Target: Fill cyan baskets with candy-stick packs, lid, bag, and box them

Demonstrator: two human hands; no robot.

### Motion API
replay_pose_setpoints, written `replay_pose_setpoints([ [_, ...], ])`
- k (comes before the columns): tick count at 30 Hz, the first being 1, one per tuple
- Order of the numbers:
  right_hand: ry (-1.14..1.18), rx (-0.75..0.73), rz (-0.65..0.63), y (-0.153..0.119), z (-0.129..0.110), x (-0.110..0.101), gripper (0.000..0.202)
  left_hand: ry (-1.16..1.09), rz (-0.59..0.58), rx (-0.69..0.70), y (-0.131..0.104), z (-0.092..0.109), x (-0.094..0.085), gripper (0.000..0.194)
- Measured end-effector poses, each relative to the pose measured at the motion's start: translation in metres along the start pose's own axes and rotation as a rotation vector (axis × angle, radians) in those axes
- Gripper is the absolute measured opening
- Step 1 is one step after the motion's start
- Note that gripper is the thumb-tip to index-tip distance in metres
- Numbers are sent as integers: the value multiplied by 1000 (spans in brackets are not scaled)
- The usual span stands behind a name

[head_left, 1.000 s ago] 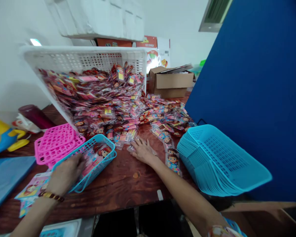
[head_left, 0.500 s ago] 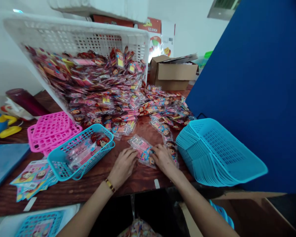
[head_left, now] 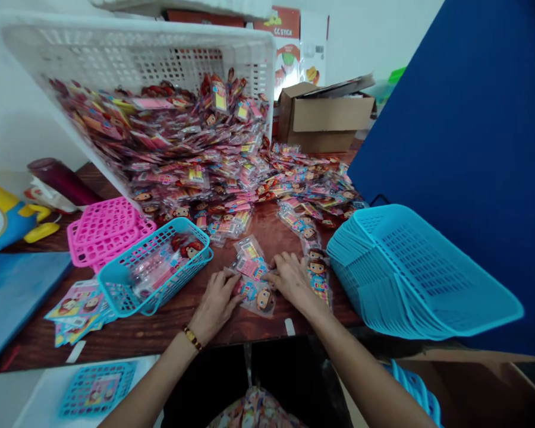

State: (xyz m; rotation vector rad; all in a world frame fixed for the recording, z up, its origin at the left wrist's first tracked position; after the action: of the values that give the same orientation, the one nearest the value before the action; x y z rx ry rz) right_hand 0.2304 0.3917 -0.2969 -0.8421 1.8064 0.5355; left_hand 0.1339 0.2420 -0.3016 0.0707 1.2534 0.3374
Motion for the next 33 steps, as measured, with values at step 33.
replay_pose_setpoints([
  [33,220,-318,-185,-61,-63,12,28,-342,43,-227,-14,-35,-3,91],
])
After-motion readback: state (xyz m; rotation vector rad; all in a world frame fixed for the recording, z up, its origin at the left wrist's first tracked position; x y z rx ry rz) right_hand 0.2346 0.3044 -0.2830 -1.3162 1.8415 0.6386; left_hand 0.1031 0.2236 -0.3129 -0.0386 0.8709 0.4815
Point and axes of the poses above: each hand's wrist, its own y-axis towards the middle knuckle, its own x-axis out of the palm, z = x × y, the point moved 10 cm from there along y, towards the middle knuckle, and after that the axes turned 6 degrees about y, right-handed, at the moved point
